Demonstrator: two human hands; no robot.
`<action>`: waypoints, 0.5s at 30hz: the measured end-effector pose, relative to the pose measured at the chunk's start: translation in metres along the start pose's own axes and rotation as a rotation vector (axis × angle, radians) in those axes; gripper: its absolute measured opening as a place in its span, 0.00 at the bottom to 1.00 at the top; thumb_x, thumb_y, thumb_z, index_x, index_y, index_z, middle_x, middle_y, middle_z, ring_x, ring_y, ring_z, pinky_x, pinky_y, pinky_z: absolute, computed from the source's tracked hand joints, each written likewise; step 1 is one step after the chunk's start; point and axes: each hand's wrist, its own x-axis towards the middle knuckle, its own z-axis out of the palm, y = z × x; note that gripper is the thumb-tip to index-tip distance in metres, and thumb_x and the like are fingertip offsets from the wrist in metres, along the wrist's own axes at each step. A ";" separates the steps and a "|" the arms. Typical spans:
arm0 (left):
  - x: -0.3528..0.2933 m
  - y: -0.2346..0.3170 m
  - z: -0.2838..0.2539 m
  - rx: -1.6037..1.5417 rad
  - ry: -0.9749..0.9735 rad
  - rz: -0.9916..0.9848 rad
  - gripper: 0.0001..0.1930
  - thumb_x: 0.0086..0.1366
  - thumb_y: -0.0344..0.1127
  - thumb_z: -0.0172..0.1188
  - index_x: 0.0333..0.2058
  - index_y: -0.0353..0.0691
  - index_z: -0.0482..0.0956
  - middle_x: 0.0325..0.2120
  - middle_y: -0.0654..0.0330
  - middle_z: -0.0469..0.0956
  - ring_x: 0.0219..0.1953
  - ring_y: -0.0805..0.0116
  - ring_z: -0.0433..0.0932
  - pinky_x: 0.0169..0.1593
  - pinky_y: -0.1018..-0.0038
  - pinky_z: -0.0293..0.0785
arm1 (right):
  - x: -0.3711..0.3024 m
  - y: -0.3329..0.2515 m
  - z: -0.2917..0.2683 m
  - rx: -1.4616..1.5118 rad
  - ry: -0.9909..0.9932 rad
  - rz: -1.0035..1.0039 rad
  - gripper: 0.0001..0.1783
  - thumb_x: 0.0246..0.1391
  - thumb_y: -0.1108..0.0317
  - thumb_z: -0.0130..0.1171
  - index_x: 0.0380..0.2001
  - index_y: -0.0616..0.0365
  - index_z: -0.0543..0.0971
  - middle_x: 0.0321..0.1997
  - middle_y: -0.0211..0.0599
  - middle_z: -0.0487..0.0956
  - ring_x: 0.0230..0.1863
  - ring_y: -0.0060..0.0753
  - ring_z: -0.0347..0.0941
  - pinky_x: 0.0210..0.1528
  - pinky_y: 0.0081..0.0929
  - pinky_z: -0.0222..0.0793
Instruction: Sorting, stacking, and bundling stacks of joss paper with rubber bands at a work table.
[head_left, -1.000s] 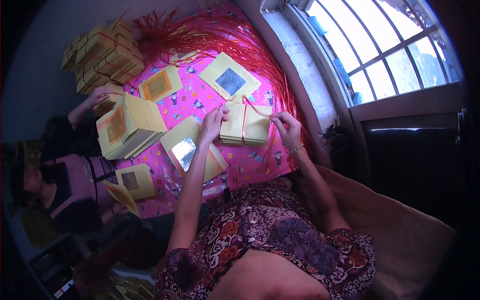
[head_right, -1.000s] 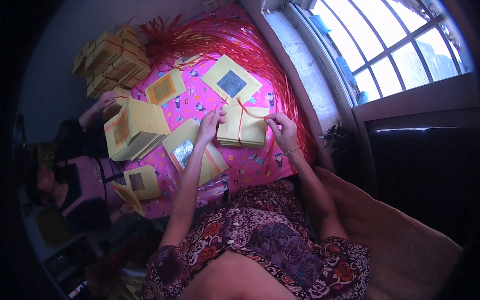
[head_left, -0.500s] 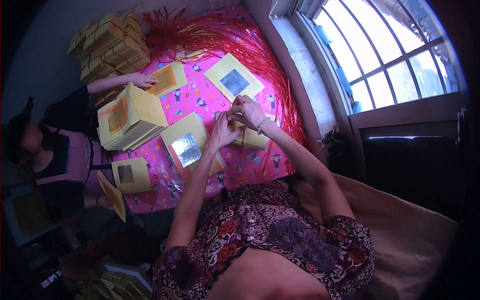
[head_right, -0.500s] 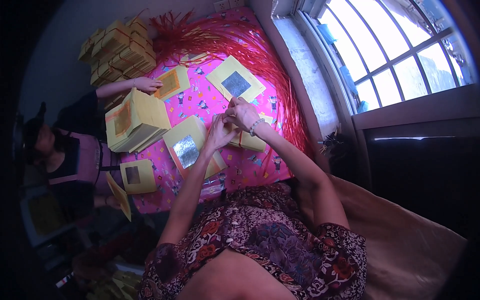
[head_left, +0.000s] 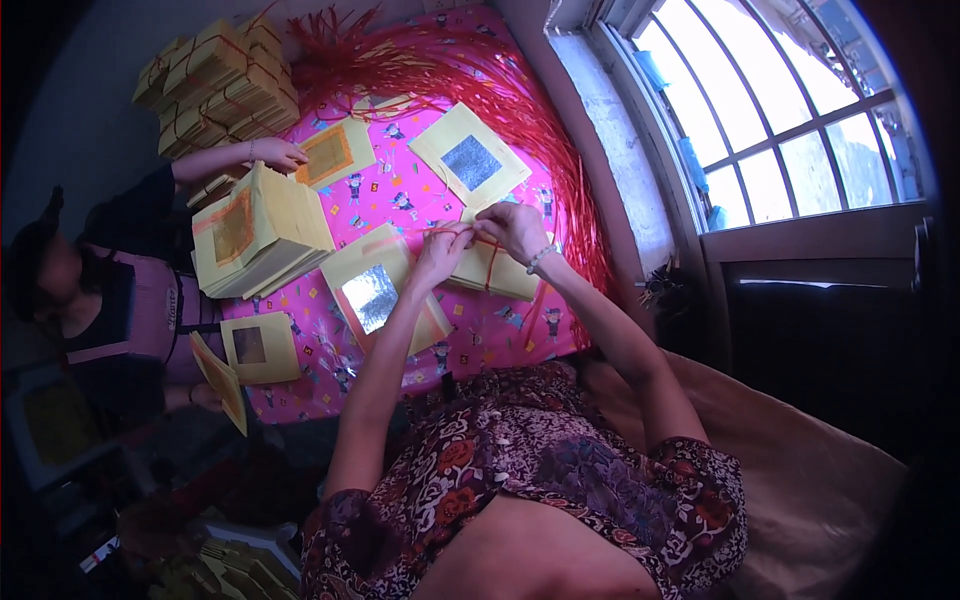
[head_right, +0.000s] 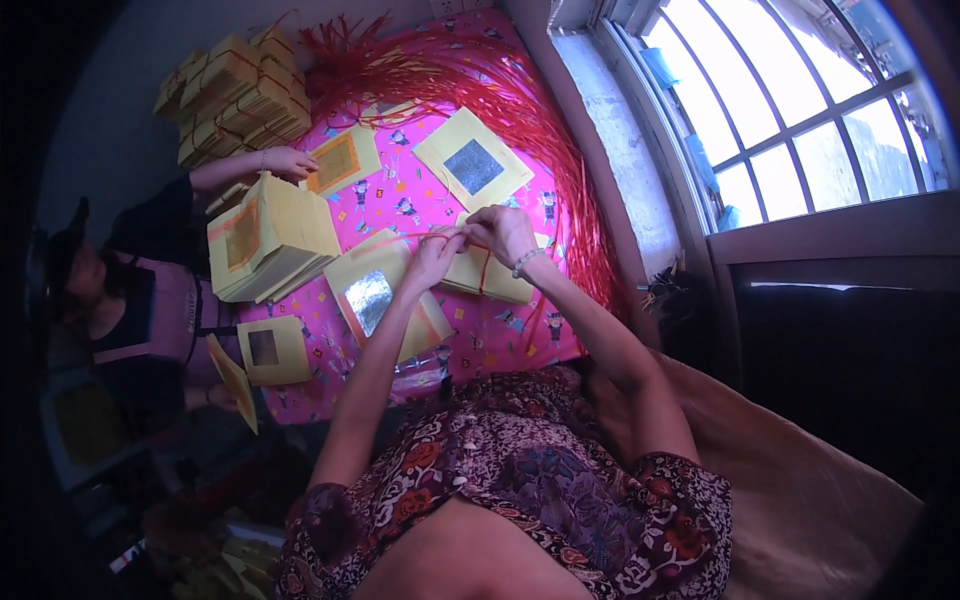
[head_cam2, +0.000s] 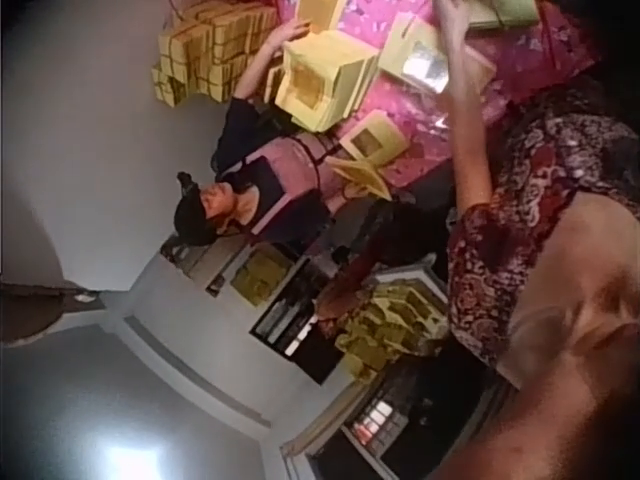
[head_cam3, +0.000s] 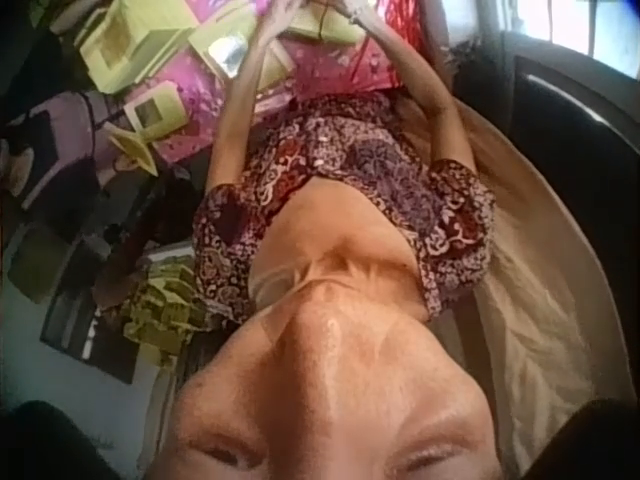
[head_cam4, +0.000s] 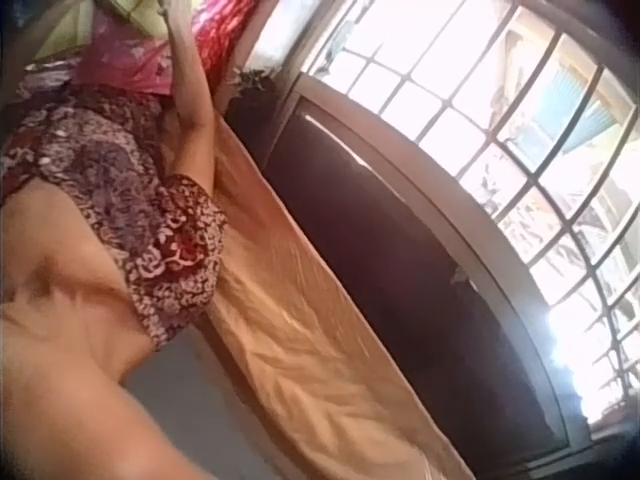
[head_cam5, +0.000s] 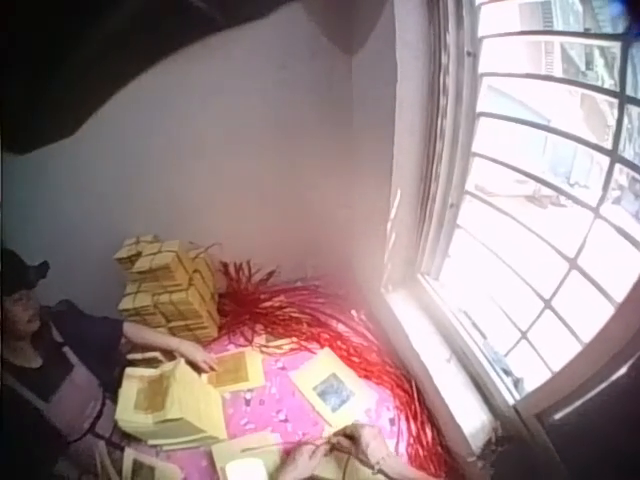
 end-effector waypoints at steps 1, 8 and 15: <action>0.002 -0.001 -0.006 -0.182 -0.113 -0.059 0.11 0.66 0.32 0.49 0.39 0.32 0.77 0.33 0.52 0.79 0.40 0.58 0.75 0.47 0.64 0.68 | -0.003 0.002 -0.005 -0.067 0.006 0.074 0.09 0.48 0.63 0.64 0.29 0.57 0.83 0.27 0.42 0.81 0.28 0.39 0.78 0.33 0.34 0.73; 0.018 -0.013 -0.031 -0.777 -0.539 -0.203 0.15 0.67 0.31 0.53 0.51 0.33 0.75 0.39 0.56 0.81 0.43 0.71 0.79 0.51 0.77 0.73 | -0.037 -0.011 0.009 -0.176 0.098 0.207 0.09 0.52 0.63 0.60 0.26 0.58 0.77 0.25 0.41 0.79 0.25 0.42 0.77 0.29 0.36 0.72; 0.018 -0.003 -0.034 -0.685 -0.416 -0.272 0.14 0.62 0.29 0.59 0.46 0.34 0.79 0.37 0.58 0.82 0.40 0.75 0.78 0.48 0.78 0.74 | -0.060 -0.011 0.036 -0.424 0.083 -0.169 0.11 0.50 0.60 0.62 0.28 0.57 0.77 0.27 0.41 0.73 0.29 0.41 0.74 0.30 0.38 0.70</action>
